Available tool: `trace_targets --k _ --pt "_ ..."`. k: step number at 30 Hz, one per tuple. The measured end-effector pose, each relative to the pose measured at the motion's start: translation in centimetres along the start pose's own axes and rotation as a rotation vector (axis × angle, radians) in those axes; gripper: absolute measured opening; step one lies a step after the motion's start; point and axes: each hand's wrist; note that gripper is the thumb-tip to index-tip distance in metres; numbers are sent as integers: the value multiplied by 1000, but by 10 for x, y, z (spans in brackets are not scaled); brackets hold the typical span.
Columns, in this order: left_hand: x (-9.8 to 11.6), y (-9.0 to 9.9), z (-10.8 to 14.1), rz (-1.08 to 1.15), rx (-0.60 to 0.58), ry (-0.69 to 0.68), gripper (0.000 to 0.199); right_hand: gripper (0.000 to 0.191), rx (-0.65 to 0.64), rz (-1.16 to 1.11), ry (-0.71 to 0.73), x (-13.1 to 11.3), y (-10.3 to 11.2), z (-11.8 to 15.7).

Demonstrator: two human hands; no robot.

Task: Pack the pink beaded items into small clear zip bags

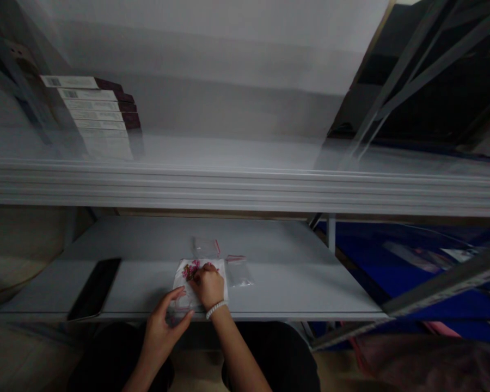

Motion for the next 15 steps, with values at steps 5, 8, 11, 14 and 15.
trace_targets --k 5,8,11,14,15 --pt "-1 0 -1 -11 0 0 41 8 -17 25 -2 -2 -3 -1" --pt "0 0 -2 -15 -7 9 41 9 -28 11 -4 -2 -2 -1" --pt "1 1 -1 -18 -1 6 41 11 -45 -19 11 -2 -1 -1" --pt "1 0 -1 -20 3 6 41 13 -65 -42 23 -2 0 -2" --pt "1 0 0 -21 2 6 41 14 -65 -49 25 -2 0 -2"
Point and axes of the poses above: each hand's wrist, its own z-axis away from the middle knuckle, its own y-axis out of the back of the hand, x = y × z, and after that the axes turned 15 degrees about x, right-handed
